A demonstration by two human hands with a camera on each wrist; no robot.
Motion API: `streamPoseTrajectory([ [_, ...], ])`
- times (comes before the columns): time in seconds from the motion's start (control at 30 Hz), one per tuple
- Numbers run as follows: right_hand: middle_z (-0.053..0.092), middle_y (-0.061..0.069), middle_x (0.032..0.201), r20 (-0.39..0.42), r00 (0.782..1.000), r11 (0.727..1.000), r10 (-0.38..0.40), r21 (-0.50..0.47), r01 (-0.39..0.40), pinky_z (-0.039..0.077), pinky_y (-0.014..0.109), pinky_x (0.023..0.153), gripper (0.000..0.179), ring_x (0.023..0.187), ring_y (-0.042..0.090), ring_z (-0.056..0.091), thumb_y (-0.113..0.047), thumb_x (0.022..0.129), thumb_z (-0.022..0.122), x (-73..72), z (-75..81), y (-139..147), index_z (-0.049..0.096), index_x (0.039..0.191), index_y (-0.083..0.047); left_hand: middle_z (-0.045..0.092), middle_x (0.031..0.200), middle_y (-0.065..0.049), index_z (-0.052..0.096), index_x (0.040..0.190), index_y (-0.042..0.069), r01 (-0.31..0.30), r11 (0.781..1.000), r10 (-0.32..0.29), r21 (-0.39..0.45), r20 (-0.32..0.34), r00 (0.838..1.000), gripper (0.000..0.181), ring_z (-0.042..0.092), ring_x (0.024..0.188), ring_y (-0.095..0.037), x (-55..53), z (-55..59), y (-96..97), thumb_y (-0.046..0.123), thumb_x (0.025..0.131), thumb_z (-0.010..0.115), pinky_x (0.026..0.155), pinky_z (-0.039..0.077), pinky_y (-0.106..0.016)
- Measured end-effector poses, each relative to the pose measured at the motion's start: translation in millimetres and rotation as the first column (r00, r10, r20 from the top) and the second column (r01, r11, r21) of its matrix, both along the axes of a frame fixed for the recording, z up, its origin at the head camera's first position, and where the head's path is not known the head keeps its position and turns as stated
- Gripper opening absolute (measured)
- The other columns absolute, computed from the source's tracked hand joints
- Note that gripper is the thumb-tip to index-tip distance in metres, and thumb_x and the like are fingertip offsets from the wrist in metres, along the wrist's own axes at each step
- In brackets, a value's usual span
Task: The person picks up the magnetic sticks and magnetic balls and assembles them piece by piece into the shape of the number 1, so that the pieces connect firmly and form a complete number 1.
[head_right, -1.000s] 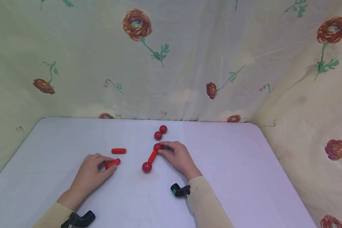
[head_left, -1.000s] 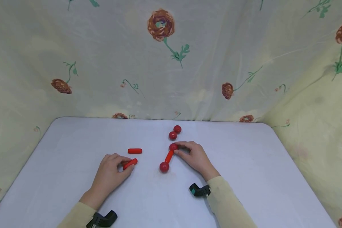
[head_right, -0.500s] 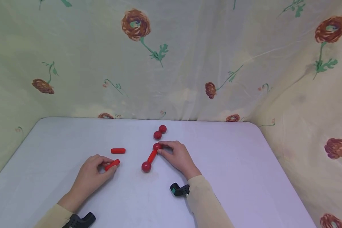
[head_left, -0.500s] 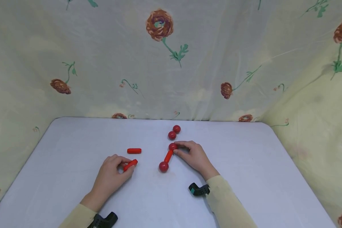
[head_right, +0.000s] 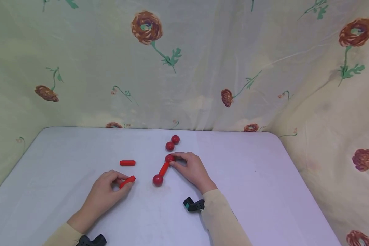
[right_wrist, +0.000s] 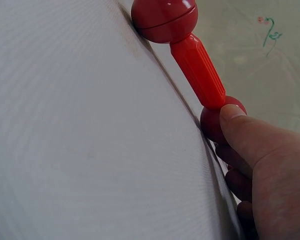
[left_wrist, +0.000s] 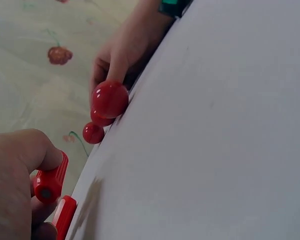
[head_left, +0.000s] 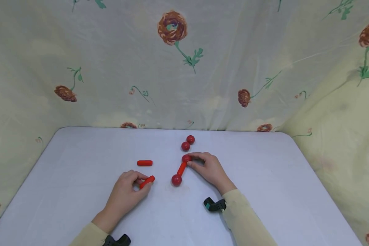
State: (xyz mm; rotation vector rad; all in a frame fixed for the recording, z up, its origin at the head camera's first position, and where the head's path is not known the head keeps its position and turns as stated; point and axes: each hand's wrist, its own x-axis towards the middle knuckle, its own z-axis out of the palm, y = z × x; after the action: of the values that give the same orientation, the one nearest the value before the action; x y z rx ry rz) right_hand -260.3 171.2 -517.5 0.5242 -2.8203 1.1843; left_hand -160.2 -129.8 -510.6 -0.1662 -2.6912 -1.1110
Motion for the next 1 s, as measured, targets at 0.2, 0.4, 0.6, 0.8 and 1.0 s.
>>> streamPoseTrajectory([
  [0.2,0.065,-0.014,0.117,0.028,1.0,1.0,-0.002,0.003,0.002,0.05,0.041,0.093,0.036,0.111,0.013,0.057,-0.038,0.089,0.075,0.3,1.0,-0.5,0.07,0.123,-0.03,0.056,0.08,0.012,0.07,0.094,0.02,0.016,1.0,-0.016,0.0,0.014,1.0,0.019,0.05,0.082,-0.011,2.2,0.0,6.2,0.028,0.081,0.082,0.067,0.048,-0.031],
  [0.4,0.066,-0.014,0.114,0.011,1.0,1.0,0.004,0.01,-0.004,0.049,0.039,0.093,0.033,0.109,0.013,0.058,-0.037,0.089,0.074,-0.1,2.2,-0.7,0.071,0.121,-0.028,0.055,0.078,0.014,0.071,0.093,0.021,0.027,1.0,-0.027,-0.003,0.01,1.0,0.02,0.05,0.08,-0.01,3.1,0.7,9.3,0.028,0.08,0.083,0.067,0.048,-0.03],
  [0.6,0.066,-0.014,0.113,-0.007,1.0,1.0,0.01,-0.001,-0.01,0.05,0.038,0.092,0.033,0.107,0.012,0.059,-0.037,0.089,0.075,-0.4,3.3,-0.1,0.071,0.12,-0.028,0.056,0.078,0.016,0.07,0.093,0.022,0.046,0.999,-0.046,0.008,0.013,0.999,0.018,0.05,0.08,-0.009,4.3,3.0,13.4,0.028,0.08,0.082,0.066,0.048,-0.029],
  [0.8,0.066,-0.015,0.113,-0.008,1.0,1.0,0.008,0.005,-0.008,0.05,0.038,0.093,0.033,0.108,0.01,0.059,-0.037,0.089,0.074,-0.4,2.6,0.3,0.071,0.121,-0.028,0.057,0.078,0.016,0.071,0.093,0.022,0.048,0.998,-0.049,0.028,0.031,0.998,0.02,0.051,0.08,-0.009,7.4,5.8,19.2,0.028,0.079,0.083,0.067,0.049,-0.03],
  [1.0,0.066,-0.015,0.114,-0.002,1.0,1.0,0.008,0.001,-0.008,0.05,0.038,0.092,0.034,0.108,0.011,0.059,-0.038,0.089,0.074,0.1,2.8,0.0,0.071,0.121,-0.027,0.056,0.077,0.015,0.07,0.093,0.022,0.033,0.999,-0.034,0.021,0.048,0.998,0.023,0.052,0.08,-0.01,9.8,6.2,24.1,0.029,0.076,0.085,0.066,0.049,-0.029],
])
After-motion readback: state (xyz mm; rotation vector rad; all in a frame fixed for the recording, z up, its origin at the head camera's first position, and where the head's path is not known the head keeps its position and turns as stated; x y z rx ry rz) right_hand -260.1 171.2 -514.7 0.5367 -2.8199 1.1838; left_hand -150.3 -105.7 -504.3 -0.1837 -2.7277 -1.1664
